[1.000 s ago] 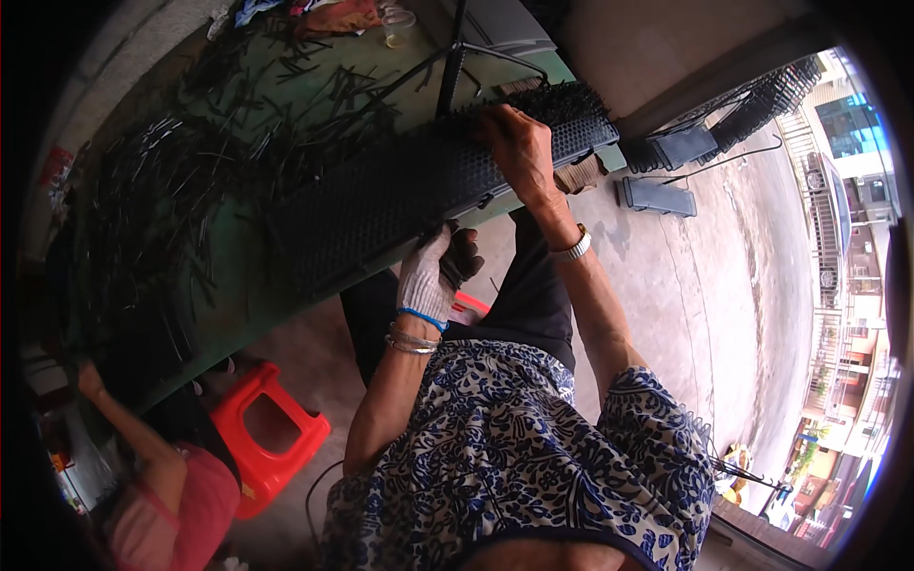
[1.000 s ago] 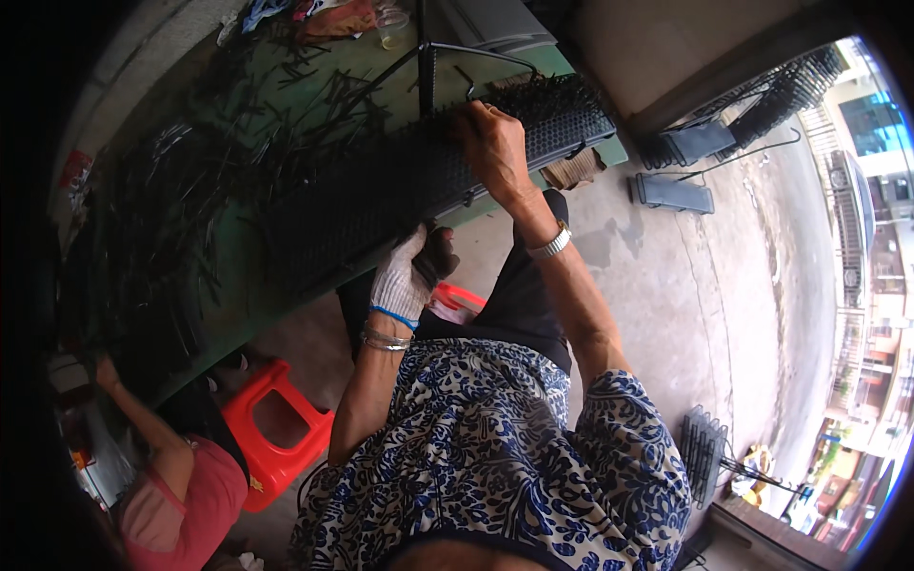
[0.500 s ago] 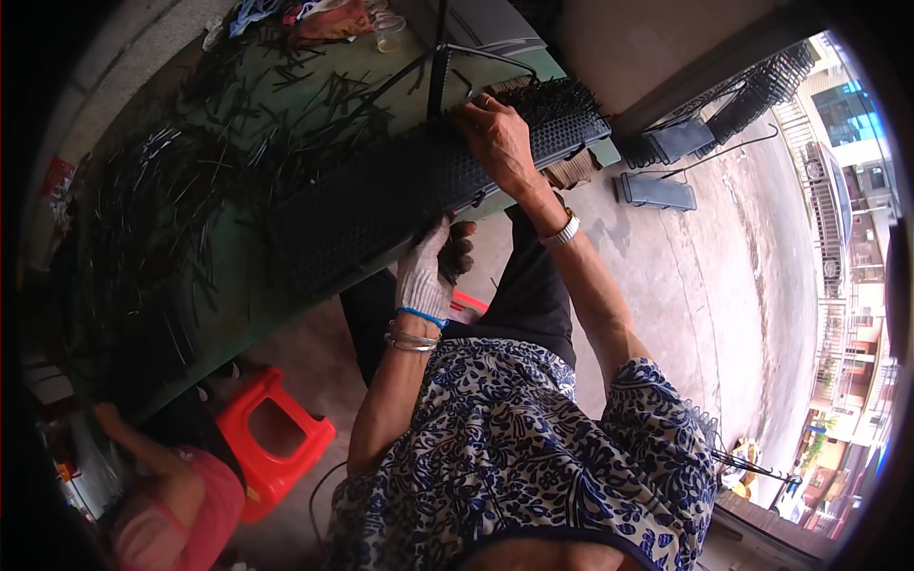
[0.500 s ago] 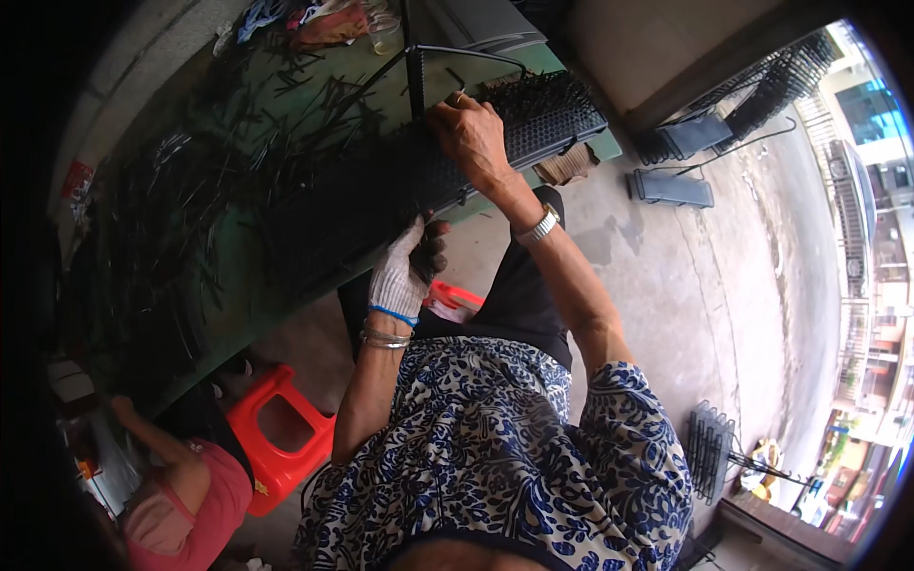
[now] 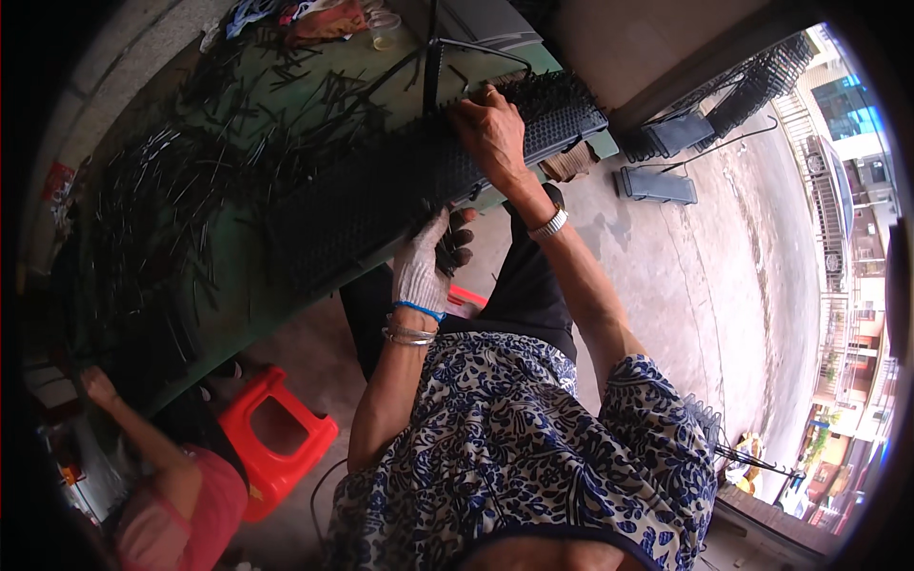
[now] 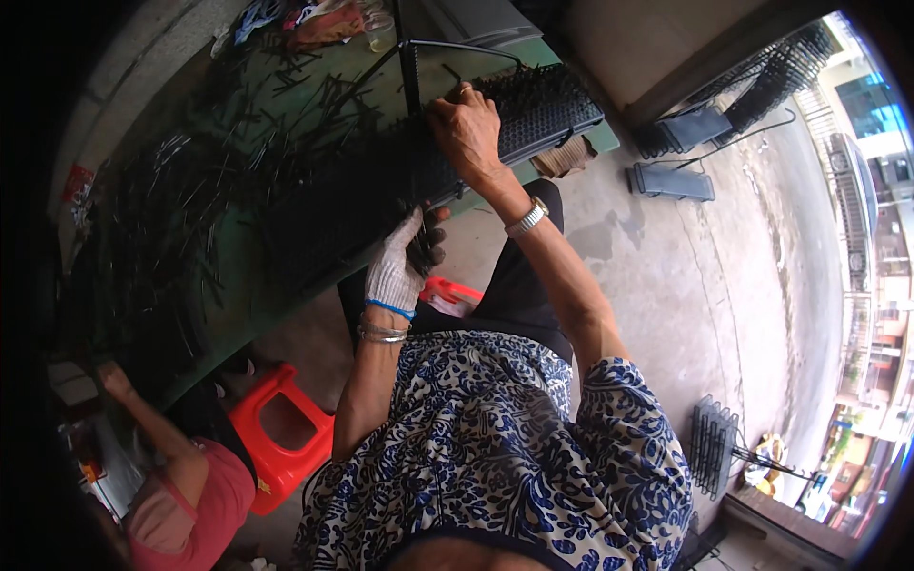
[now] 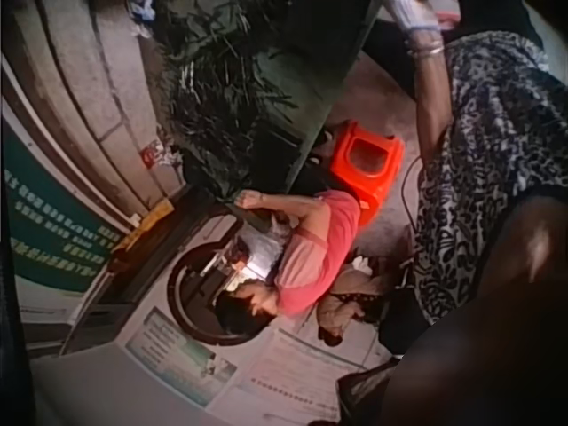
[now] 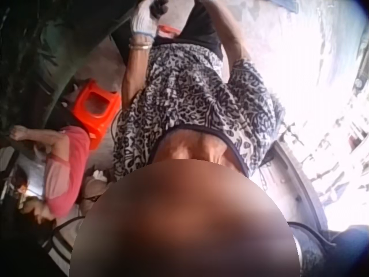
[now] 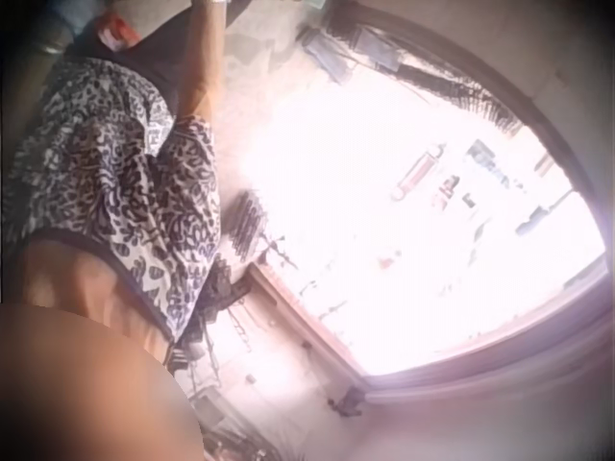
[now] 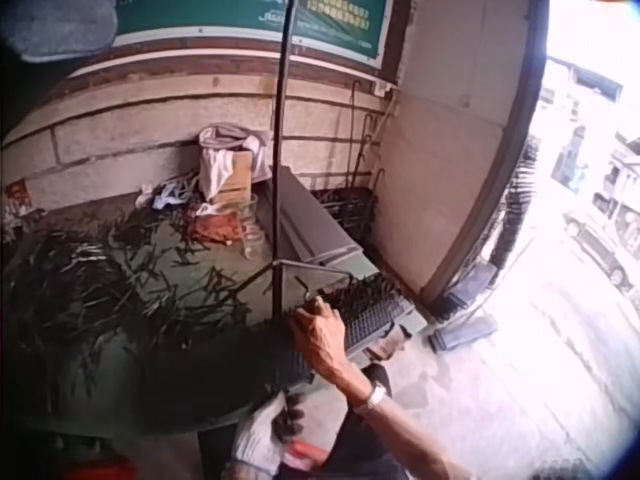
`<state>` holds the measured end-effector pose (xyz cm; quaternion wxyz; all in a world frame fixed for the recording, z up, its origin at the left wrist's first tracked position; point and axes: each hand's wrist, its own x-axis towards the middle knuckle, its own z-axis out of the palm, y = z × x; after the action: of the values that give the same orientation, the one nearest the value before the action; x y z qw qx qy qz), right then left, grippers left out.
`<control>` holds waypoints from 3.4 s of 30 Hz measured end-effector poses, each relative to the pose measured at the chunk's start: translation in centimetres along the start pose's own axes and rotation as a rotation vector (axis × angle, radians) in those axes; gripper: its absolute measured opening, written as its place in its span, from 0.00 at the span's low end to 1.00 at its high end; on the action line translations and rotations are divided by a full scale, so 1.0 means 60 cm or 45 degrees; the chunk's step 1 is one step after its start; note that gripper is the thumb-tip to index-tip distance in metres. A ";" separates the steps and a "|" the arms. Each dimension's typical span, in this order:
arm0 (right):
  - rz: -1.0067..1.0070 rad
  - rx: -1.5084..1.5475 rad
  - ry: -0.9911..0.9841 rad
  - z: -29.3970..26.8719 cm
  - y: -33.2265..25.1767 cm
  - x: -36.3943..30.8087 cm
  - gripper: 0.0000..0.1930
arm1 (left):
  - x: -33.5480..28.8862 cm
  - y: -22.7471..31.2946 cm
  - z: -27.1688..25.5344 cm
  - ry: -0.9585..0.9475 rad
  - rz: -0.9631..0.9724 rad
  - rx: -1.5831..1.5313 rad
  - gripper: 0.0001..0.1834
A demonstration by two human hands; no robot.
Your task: Inserting thin metal strips into a black metal mesh panel to assemble a component.
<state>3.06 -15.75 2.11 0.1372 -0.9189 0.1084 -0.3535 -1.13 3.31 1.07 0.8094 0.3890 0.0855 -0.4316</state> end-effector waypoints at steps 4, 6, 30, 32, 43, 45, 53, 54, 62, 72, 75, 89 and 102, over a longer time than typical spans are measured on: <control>-0.009 -0.005 -0.051 0.002 -0.010 -0.002 0.10 | -0.006 0.006 0.006 0.054 0.029 -0.033 0.12; -0.006 -0.006 -0.053 -0.001 -0.007 -0.002 0.10 | -0.006 0.007 0.008 0.076 0.035 -0.017 0.12; 0.523 1.215 -0.875 -0.092 -0.042 -0.067 0.11 | -0.003 0.008 0.011 0.020 0.065 -0.007 0.13; 0.471 1.201 -0.773 -0.089 -0.033 -0.064 0.11 | -0.006 0.008 0.015 0.025 0.080 0.126 0.13; 0.734 1.318 -0.970 -0.107 -0.025 -0.052 0.08 | -0.006 0.010 -0.001 0.007 0.023 0.188 0.13; 0.536 1.170 -0.587 -0.115 -0.025 -0.051 0.05 | 0.000 0.008 -0.007 0.077 0.023 0.163 0.13; 0.250 0.499 0.107 -0.047 -0.002 -0.033 0.03 | 0.034 -0.020 -0.028 -0.087 -0.172 -0.179 0.17; 0.207 0.424 0.142 -0.041 -0.004 -0.032 0.02 | 0.037 -0.024 -0.032 -0.085 -0.170 -0.180 0.17; 0.213 0.440 0.101 -0.030 0.003 -0.029 0.01 | 0.026 -0.014 -0.038 -0.079 -0.177 -0.184 0.13; 0.214 0.427 0.002 -0.055 0.006 -0.014 0.02 | 0.013 -0.006 -0.024 0.031 -0.066 -0.012 0.13; 0.240 0.474 -0.040 -0.057 0.008 -0.012 0.03 | 0.011 -0.004 -0.022 0.084 -0.086 0.001 0.12; 0.071 0.057 -0.113 -0.032 -0.004 -0.023 0.06 | -0.005 0.009 -0.010 0.140 -0.038 0.157 0.12; 0.108 -0.187 -0.015 -0.066 -0.030 -0.044 0.13 | -0.015 0.015 0.011 0.117 0.046 0.152 0.11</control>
<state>-1.37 -13.96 3.90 0.0849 -0.9231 0.1722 -0.3332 -1.16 3.71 2.45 0.7877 0.4572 0.0896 -0.4030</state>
